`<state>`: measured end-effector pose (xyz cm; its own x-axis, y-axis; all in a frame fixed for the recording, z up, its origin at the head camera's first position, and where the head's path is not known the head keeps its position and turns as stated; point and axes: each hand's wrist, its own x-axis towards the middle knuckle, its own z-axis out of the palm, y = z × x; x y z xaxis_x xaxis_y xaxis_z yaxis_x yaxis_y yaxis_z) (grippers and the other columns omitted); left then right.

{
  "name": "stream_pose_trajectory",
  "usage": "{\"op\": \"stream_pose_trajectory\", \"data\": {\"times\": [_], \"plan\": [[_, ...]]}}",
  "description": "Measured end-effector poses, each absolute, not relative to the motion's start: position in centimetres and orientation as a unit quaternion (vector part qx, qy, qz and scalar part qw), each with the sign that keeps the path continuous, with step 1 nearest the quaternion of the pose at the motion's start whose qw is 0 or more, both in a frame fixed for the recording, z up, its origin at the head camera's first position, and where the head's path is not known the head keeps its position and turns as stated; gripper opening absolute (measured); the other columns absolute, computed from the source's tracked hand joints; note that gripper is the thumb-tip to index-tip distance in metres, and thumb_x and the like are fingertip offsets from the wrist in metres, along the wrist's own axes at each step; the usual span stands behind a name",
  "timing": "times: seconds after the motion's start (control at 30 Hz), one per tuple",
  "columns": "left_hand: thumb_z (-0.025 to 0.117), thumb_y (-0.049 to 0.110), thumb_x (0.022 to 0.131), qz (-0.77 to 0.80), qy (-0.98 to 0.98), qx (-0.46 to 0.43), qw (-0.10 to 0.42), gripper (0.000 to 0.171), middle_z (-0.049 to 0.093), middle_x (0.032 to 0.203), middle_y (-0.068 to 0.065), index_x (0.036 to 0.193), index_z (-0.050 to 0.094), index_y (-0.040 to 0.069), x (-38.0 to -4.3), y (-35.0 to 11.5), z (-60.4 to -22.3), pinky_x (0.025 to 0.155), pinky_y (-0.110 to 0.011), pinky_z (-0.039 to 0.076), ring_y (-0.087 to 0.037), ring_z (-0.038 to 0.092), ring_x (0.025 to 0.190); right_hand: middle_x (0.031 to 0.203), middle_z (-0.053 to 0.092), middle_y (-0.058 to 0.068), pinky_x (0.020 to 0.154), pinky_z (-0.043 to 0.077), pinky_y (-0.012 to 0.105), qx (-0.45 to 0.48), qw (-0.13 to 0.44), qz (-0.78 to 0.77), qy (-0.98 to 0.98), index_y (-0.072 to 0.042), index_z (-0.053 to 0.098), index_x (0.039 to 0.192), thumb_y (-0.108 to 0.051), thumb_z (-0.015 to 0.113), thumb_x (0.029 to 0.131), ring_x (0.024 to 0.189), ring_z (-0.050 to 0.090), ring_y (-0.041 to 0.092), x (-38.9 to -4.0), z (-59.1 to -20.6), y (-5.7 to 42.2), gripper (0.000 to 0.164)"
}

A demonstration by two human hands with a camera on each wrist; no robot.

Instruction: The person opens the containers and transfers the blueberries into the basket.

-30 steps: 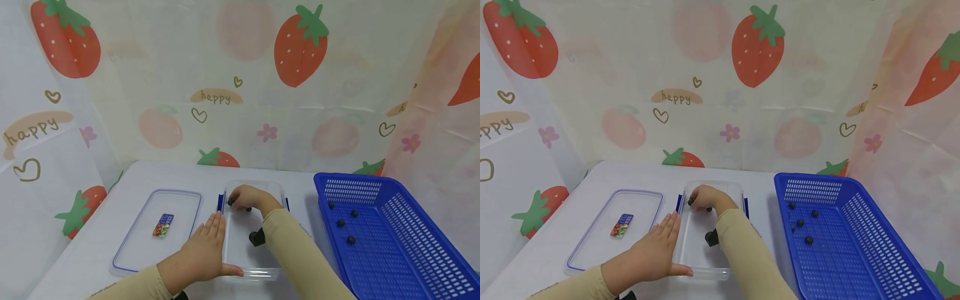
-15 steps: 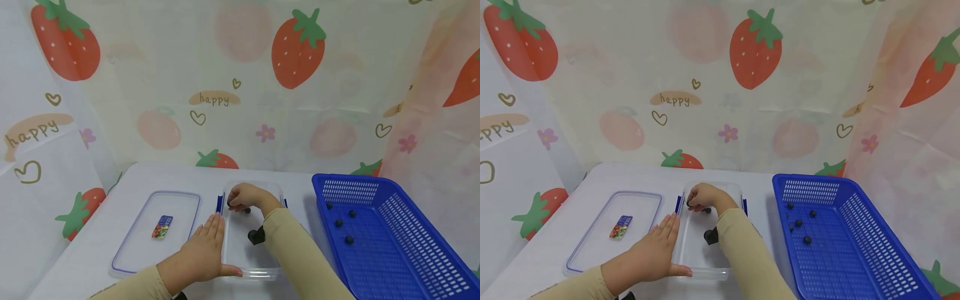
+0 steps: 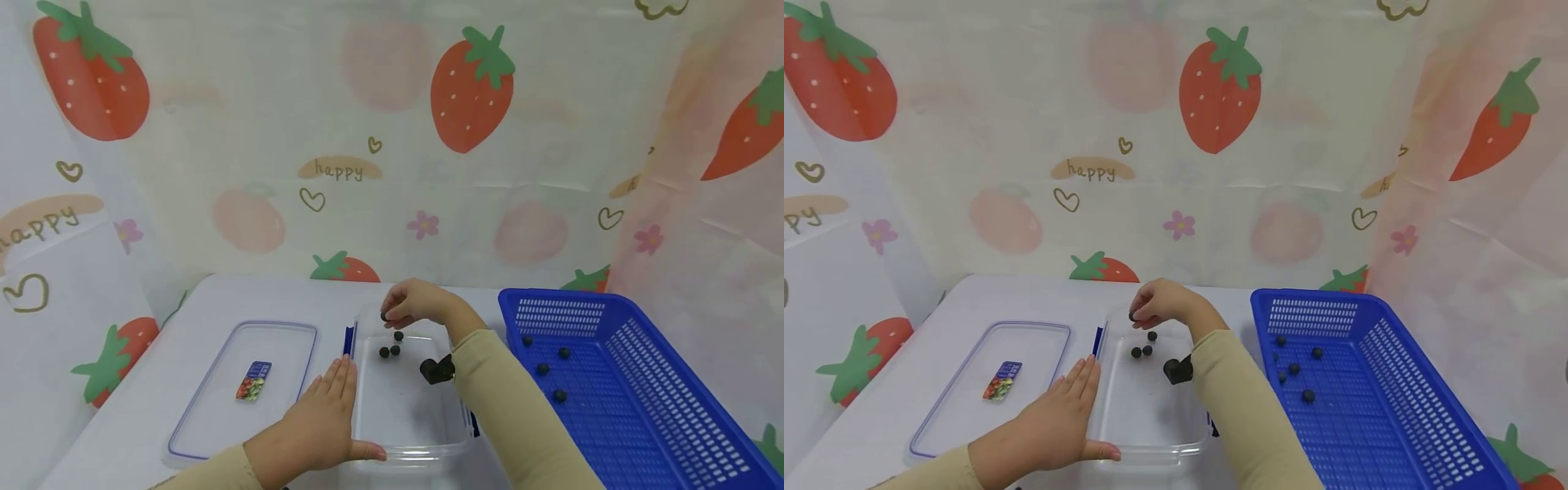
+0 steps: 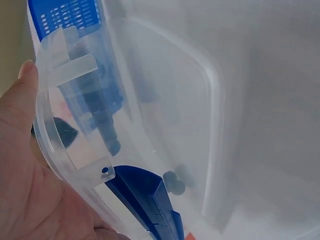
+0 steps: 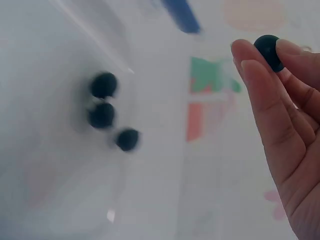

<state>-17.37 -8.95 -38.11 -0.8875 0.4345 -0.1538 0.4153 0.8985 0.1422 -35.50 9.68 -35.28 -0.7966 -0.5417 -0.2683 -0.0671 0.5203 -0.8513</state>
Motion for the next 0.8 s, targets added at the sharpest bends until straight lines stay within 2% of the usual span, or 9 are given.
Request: {"op": "stream_pose_trajectory", "data": {"times": [0.13,0.47,0.8], "plan": [[0.036,0.088,0.060,0.055,0.970,0.218,0.096,0.126,0.010,0.149,-0.024,0.143,0.017,-0.006,-17.6,-9.1,-38.4,0.105,-0.053,0.022,-0.037,0.009,0.137,0.090,0.068,0.011,0.076,0.053,0.032,-0.191,0.240,-0.466,0.830,-0.001,0.064,0.095,-0.006,0.061,0.086,0.083,0.066,0.021,-35.3,-33.1,11.7,0.010],[0.037,0.086,0.063,0.048,0.969,0.225,0.090,0.123,0.010,0.149,-0.024,0.143,0.017,-0.006,-17.5,-9.0,-38.5,0.105,-0.052,0.022,-0.037,0.009,0.137,0.100,0.064,0.017,0.083,0.050,0.039,-0.227,0.176,-0.480,0.829,0.003,0.059,0.105,-0.008,0.062,0.087,0.093,0.064,0.025,-34.2,-28.8,19.3,0.022],[0.037,0.086,0.063,0.044,0.970,0.223,0.090,0.124,0.009,0.149,-0.024,0.143,0.016,-0.006,-17.6,-9.0,-38.5,0.106,-0.051,0.022,-0.036,0.008,0.138,0.101,0.059,0.021,0.081,0.051,0.038,-0.204,0.129,-0.467,0.851,0.007,0.056,0.106,-0.009,0.061,0.087,0.091,0.065,0.024,-31.9,-28.0,26.9,0.025]]}}
